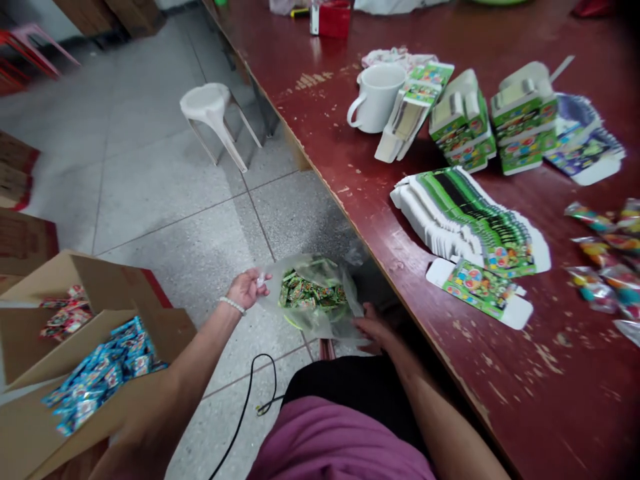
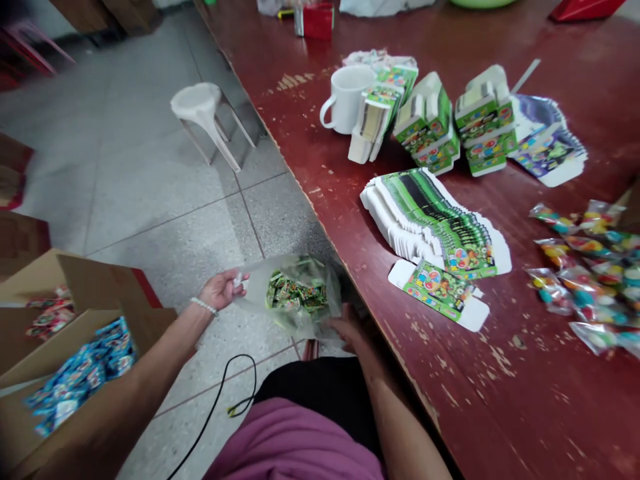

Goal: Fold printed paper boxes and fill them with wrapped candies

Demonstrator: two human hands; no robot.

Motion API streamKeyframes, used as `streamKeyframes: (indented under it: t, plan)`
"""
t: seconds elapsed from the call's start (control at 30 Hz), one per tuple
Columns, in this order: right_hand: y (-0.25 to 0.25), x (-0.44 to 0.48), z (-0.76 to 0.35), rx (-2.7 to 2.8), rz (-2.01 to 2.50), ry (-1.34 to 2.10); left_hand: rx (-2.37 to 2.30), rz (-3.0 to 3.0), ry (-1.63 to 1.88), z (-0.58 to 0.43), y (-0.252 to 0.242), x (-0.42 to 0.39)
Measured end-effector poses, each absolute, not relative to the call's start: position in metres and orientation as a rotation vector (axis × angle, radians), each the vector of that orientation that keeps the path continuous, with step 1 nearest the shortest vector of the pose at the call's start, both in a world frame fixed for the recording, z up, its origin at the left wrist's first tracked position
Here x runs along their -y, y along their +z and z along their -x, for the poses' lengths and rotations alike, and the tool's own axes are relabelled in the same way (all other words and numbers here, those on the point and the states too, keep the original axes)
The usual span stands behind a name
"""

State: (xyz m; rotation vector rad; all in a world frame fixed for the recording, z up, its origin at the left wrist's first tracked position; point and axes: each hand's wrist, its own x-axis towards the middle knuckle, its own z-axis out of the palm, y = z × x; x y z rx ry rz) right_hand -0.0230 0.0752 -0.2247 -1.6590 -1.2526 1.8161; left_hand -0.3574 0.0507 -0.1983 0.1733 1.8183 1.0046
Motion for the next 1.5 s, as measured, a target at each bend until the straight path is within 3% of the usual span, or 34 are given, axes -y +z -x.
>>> streamKeyframes:
  t: [0.47,0.83,1.1,1.5]
  plan:
    - [-0.102,-0.087,0.052,1.002,1.338,1.786,-1.716,-0.377,1.425,0.392,-0.1,-0.056]
    - [-0.008,-0.07,0.09,0.625,1.016,2.185,-1.738,-0.496,1.401,0.371,-0.114,-0.072]
    - [-0.012,-0.073,0.076,0.641,1.044,2.184,-1.795,-0.454,1.458,0.379,-0.123,-0.064]
    - [-0.017,-0.06,0.018,0.694,1.211,1.96,-1.727,-0.517,1.562,0.406,-0.09,-0.046]
